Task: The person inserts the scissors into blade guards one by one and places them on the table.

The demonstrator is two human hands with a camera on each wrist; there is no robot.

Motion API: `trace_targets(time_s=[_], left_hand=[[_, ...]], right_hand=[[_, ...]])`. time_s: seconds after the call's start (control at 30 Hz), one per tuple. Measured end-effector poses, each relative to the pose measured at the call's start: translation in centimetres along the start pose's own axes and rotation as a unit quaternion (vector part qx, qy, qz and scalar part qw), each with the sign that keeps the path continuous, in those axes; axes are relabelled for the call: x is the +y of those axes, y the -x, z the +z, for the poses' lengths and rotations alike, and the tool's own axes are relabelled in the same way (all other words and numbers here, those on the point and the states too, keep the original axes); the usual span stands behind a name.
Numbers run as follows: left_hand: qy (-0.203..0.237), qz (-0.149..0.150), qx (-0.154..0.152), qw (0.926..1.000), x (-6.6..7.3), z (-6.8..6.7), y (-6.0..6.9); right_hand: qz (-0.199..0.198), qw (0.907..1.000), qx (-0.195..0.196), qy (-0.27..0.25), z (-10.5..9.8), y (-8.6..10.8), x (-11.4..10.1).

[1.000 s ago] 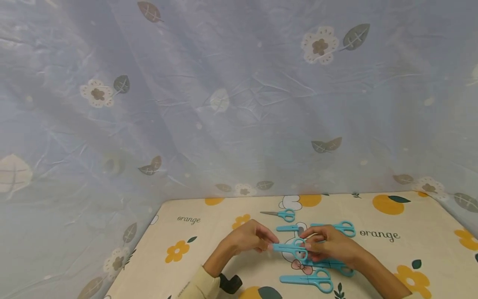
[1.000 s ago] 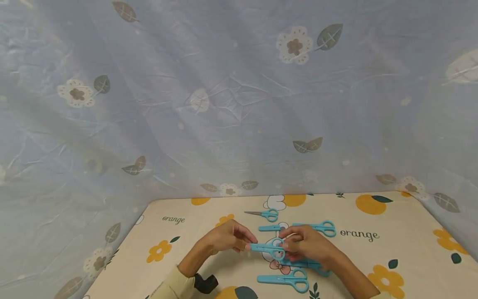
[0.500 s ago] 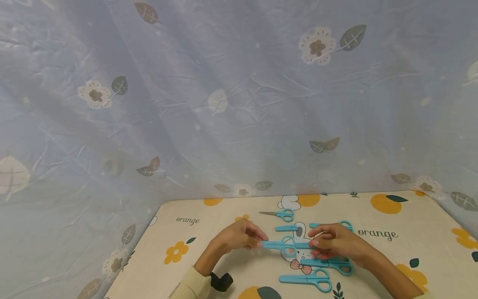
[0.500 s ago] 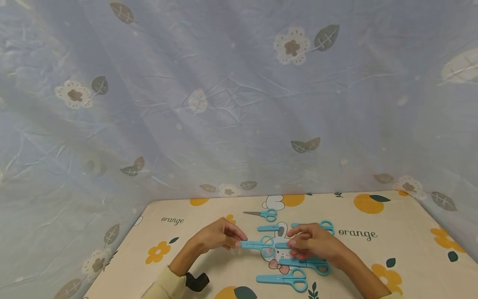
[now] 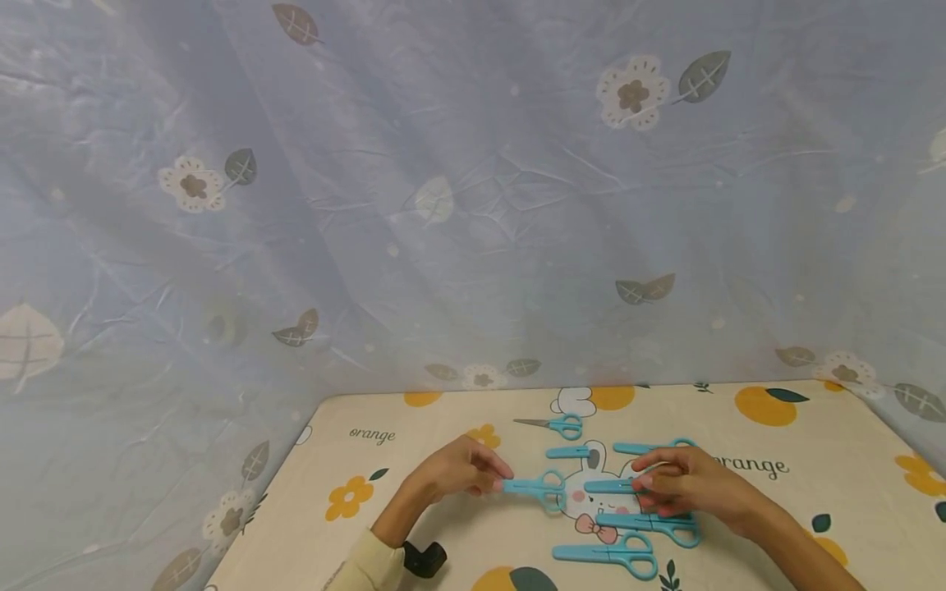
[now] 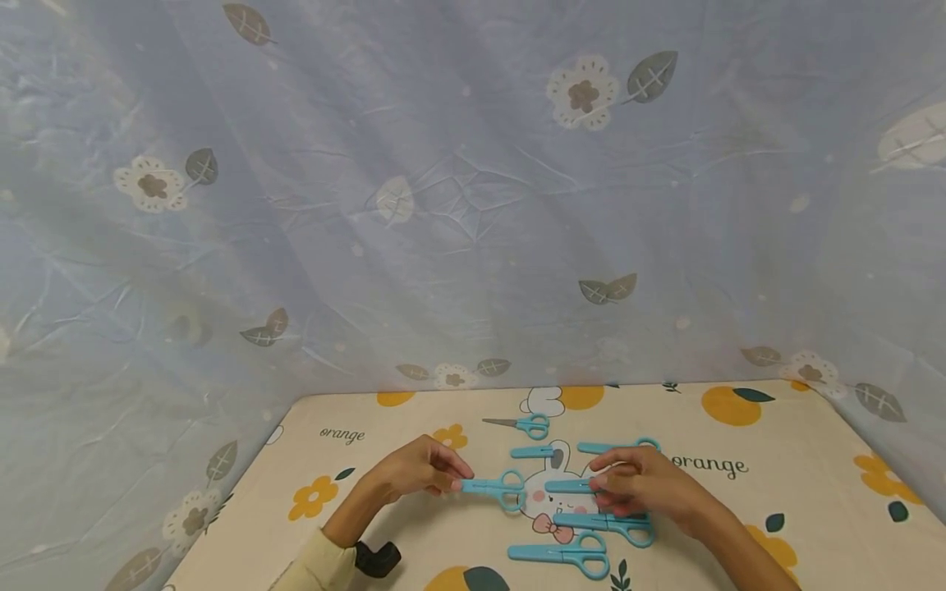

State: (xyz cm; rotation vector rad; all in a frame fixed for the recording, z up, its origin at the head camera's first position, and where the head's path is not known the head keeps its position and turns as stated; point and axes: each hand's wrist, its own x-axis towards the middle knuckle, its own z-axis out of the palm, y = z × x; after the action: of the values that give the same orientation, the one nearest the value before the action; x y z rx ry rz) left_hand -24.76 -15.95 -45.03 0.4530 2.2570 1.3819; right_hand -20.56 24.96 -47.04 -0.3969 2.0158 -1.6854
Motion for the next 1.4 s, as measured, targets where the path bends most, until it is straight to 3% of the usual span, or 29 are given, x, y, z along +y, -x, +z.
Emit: trace_targets(time_s=[0.43,0.7,0.93,1.13,1.4], left_hand=[[-0.013,0.002,0.016,0.9998,-1.1,0.0,1.2],[-0.078,0.015,0.034,0.9962,-1.1,-0.1,1.8],[-0.148,0.028,0.051,0.9873,-0.6,-0.3,1.9],[-0.165,0.035,0.047,0.9846,-0.6,-0.3,1.9],[-0.171,0.021,0.045,0.984,-0.8,-0.4,1.6]], right_hand=[[0.005,1.0,0.0,-0.004,-0.8,0.9,0.9],[0.015,0.9992,0.022,0.028,-0.5,0.8,0.5],[0.024,0.9978,0.037,0.049,-0.3,1.0,-0.7],[0.019,0.9971,0.042,0.061,-0.7,1.4,-1.0],[-0.003,0.9886,0.08,0.127,-1.9,1.8,-1.0]])
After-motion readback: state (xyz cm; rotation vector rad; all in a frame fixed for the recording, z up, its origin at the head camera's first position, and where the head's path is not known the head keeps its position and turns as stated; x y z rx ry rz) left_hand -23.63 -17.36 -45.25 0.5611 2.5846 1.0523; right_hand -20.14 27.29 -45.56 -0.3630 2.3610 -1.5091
